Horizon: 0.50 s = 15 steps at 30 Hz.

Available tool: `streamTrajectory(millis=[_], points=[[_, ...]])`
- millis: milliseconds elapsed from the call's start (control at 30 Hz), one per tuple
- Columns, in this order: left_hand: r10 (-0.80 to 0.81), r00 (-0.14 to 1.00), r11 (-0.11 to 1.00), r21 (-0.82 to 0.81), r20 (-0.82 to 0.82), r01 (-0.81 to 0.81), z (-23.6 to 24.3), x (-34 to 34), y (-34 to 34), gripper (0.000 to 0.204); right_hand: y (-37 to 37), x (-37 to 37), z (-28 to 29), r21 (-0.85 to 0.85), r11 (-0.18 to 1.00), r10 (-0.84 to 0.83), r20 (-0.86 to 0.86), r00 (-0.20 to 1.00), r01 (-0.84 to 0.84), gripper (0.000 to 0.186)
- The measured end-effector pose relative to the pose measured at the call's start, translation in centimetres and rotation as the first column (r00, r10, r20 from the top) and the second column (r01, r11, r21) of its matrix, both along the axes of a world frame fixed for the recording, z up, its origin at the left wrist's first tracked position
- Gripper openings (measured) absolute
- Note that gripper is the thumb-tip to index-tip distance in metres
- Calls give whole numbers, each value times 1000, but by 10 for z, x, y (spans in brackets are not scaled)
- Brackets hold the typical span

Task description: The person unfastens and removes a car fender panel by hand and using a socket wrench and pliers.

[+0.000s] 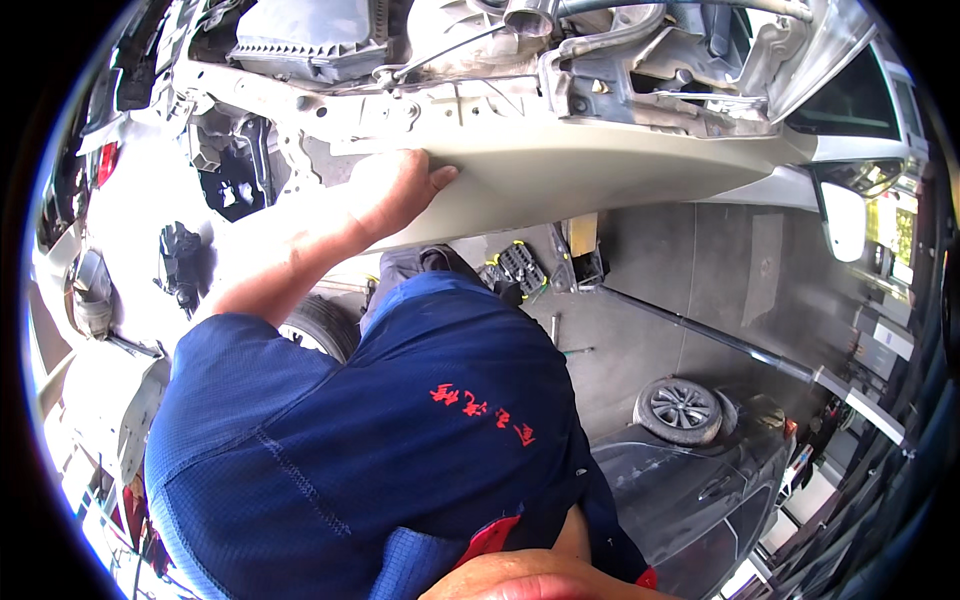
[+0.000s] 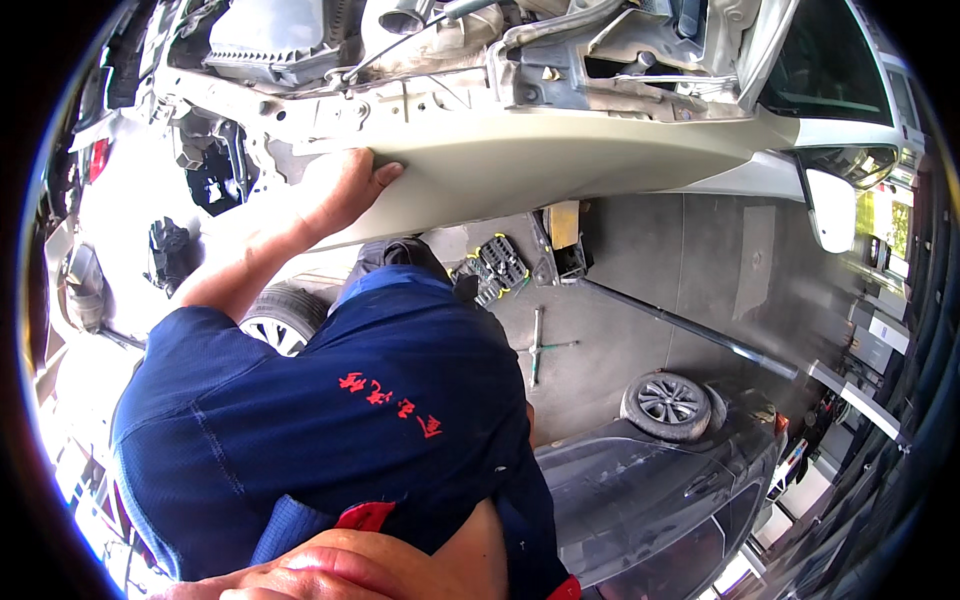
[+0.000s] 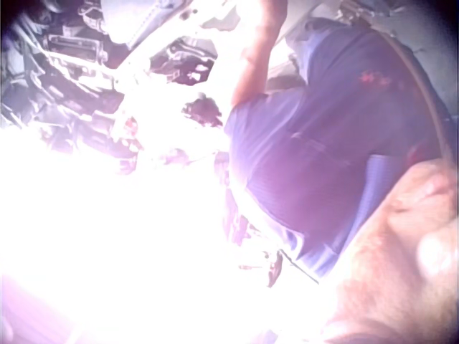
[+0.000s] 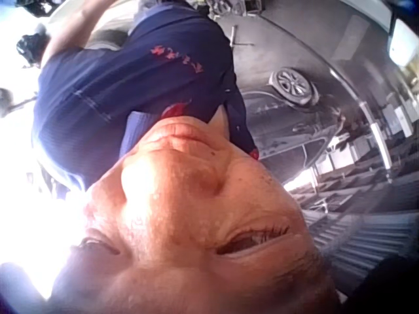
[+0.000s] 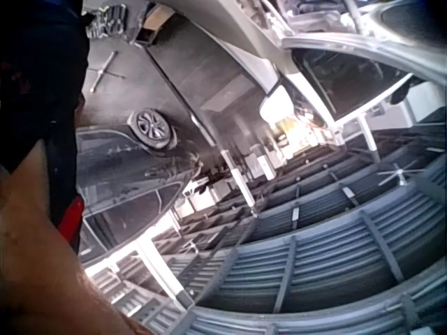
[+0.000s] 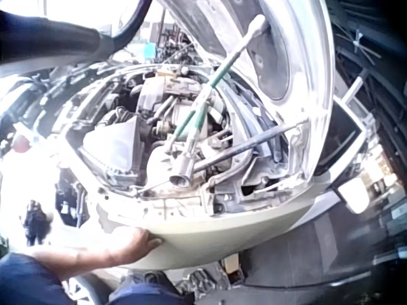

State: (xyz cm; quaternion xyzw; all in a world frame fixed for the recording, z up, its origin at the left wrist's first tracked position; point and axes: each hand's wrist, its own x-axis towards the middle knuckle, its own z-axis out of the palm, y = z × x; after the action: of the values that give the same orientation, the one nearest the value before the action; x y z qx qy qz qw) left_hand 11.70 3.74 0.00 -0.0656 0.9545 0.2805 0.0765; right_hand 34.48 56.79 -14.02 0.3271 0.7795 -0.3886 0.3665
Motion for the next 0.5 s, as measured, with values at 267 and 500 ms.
streamTrajectory(millis=[267,500], points=[[-11,1000,999,-30,28,12,1,0,-1,55,0,-7,-2,3,1000,23,6,1000,-23,21],[-7,999,1000,-27,45,8,3,-2,-2,57,-4,-11,-1,9,999,45,7,999,-45,22]])
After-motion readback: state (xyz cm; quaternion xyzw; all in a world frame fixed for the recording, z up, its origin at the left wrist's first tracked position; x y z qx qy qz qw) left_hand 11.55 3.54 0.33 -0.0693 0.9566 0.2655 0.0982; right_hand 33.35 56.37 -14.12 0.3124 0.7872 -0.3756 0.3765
